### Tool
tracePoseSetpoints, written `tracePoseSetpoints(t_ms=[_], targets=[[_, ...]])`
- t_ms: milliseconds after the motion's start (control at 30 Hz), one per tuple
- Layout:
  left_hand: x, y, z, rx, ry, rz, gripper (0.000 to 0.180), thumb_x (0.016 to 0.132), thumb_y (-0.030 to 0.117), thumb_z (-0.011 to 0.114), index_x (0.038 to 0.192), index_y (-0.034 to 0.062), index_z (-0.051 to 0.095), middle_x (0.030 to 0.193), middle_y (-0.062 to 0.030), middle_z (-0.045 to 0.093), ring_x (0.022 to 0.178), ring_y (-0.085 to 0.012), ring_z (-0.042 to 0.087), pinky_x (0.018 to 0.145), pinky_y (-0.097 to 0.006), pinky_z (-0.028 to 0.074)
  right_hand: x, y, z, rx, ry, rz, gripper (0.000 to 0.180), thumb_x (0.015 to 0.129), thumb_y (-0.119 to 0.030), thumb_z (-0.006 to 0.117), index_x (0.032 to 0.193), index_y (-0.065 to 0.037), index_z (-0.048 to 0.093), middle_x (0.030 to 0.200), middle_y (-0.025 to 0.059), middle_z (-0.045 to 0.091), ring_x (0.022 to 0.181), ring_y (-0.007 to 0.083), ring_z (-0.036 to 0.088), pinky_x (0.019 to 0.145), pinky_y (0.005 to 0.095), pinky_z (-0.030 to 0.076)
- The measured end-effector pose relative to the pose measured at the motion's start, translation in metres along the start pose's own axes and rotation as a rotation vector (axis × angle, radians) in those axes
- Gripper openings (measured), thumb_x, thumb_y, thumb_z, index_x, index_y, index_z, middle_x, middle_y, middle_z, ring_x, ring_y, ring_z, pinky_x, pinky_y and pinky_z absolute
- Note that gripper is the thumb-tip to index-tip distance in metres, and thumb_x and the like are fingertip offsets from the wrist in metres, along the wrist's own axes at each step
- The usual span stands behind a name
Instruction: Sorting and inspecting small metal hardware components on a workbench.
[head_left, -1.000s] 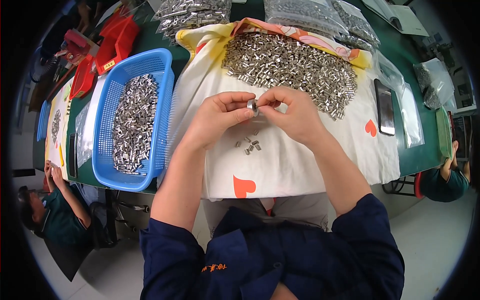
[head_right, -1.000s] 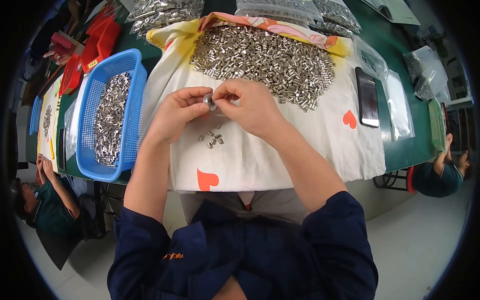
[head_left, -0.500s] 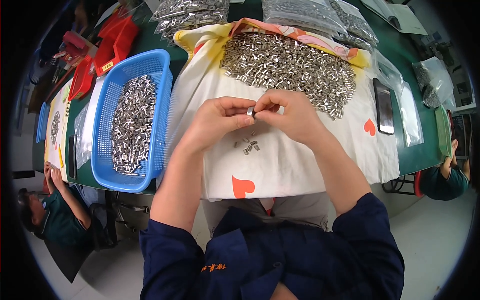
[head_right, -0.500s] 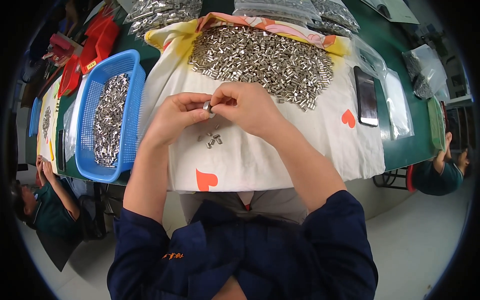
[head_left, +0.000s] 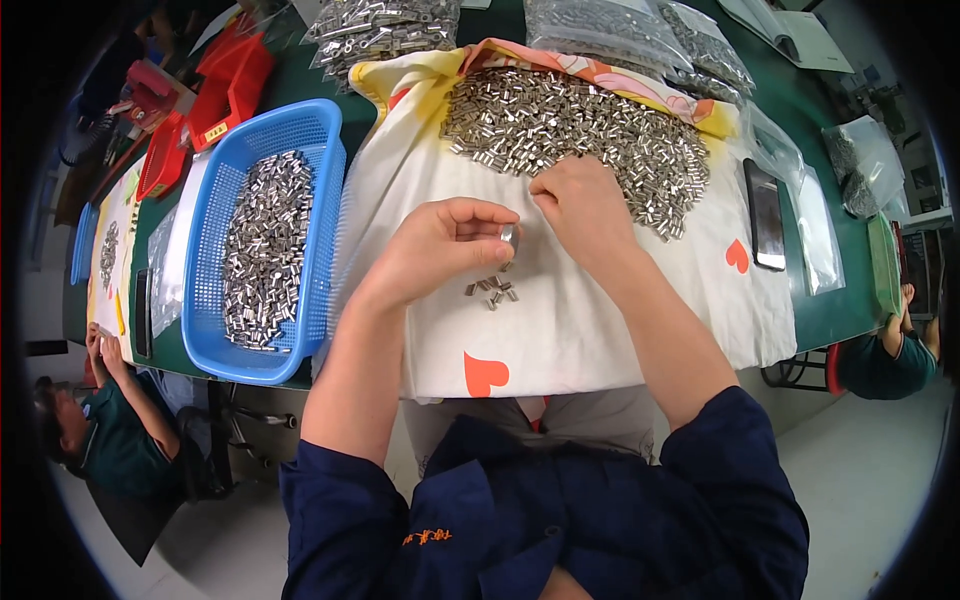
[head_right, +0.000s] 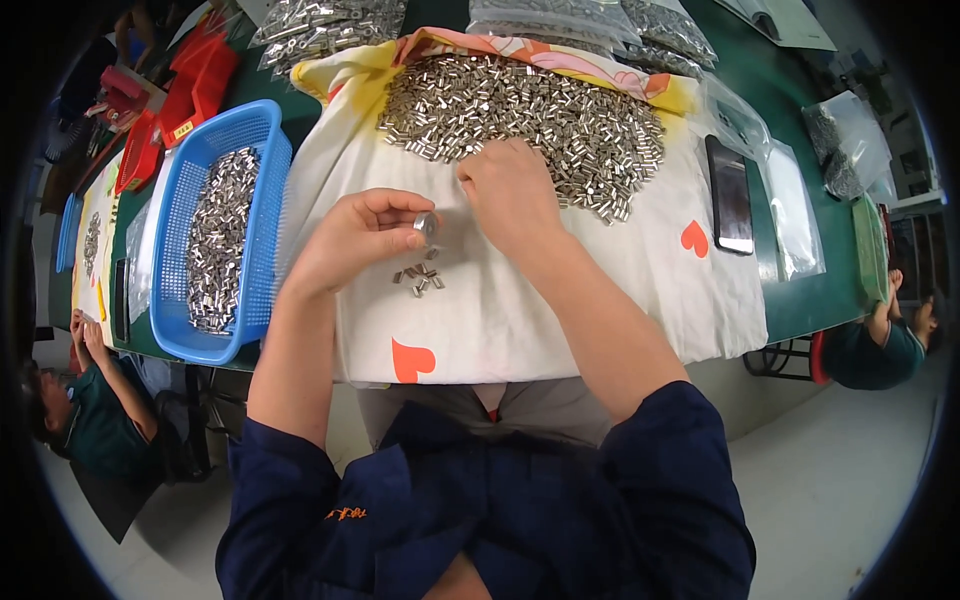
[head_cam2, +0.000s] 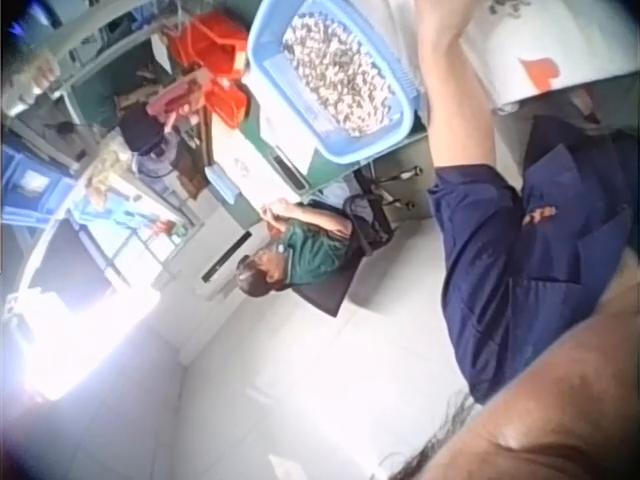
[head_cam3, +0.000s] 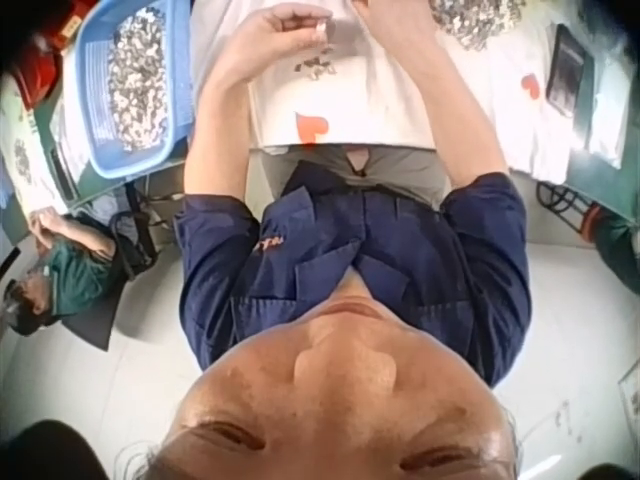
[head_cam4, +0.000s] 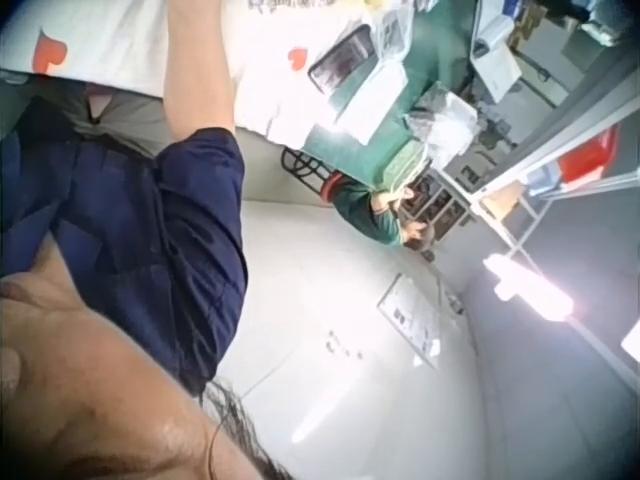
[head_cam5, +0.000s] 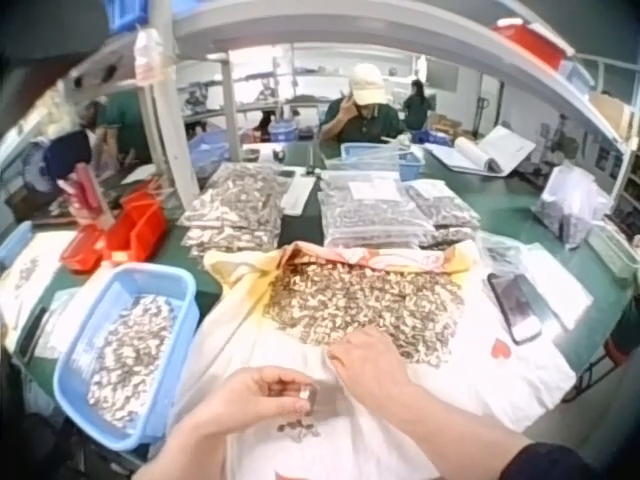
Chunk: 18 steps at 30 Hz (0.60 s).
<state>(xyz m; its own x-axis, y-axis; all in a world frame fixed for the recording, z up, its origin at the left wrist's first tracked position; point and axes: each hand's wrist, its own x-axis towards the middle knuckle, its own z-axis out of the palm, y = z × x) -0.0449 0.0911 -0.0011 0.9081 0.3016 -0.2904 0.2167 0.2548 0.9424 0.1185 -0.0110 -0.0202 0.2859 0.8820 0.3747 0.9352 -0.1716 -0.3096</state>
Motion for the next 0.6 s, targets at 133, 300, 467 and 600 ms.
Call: tracePoseSetpoints(t_ms=[133, 300, 467, 600], targets=[[0.005, -0.004, -0.003, -0.03, 0.108, 0.035, 0.032, 0.074, -0.002, 0.061, 0.105, -0.0009, 0.054, 0.091, -0.0048, 0.061, 0.08, -0.0087, 0.056, 0.071, -0.022, 0.047, 0.0, -0.002, -0.001, 0.024, -0.035, 0.04, 0.005, 0.071, -0.01, 0.058, 0.071, -0.008, 0.062, 0.075, 0.006, 0.057, 0.08, 0.0238, 0.051, 0.072, 0.0355, 0.04], [0.008, -0.009, -0.007, -0.122, 0.155, 0.079, 0.033, 0.075, -0.003, 0.06, 0.107, -0.001, 0.054, 0.092, -0.0059, 0.061, 0.08, -0.0094, 0.056, 0.072, -0.022, 0.046, 0.002, -0.022, -0.028, 0.533, -0.157, 0.231, 0.007, 0.071, -0.009, 0.058, 0.075, -0.005, 0.061, 0.075, 0.0064, 0.059, 0.074, 0.022, 0.055, 0.067, 0.0331, 0.044], [0.007, -0.009, -0.005, -0.158, 0.146, 0.12, 0.032, 0.075, 0.0, 0.061, 0.106, -0.0028, 0.054, 0.091, -0.0069, 0.061, 0.08, -0.0105, 0.057, 0.072, -0.021, 0.046, -0.002, -0.026, -0.026, 0.762, -0.196, 0.233, 0.008, 0.071, -0.009, 0.058, 0.077, -0.004, 0.06, 0.073, 0.0069, 0.061, 0.068, 0.0201, 0.058, 0.063, 0.0295, 0.046], [0.008, -0.009, -0.004, -0.098, 0.165, 0.1, 0.032, 0.075, 0.0, 0.061, 0.106, -0.0036, 0.054, 0.089, -0.0077, 0.061, 0.08, -0.0109, 0.058, 0.072, -0.021, 0.046, -0.007, -0.031, -0.022, 0.508, -0.04, 0.056, 0.007, 0.071, -0.008, 0.058, 0.076, -0.004, 0.061, 0.071, 0.0064, 0.06, 0.07, 0.0208, 0.058, 0.063, 0.0299, 0.046]])
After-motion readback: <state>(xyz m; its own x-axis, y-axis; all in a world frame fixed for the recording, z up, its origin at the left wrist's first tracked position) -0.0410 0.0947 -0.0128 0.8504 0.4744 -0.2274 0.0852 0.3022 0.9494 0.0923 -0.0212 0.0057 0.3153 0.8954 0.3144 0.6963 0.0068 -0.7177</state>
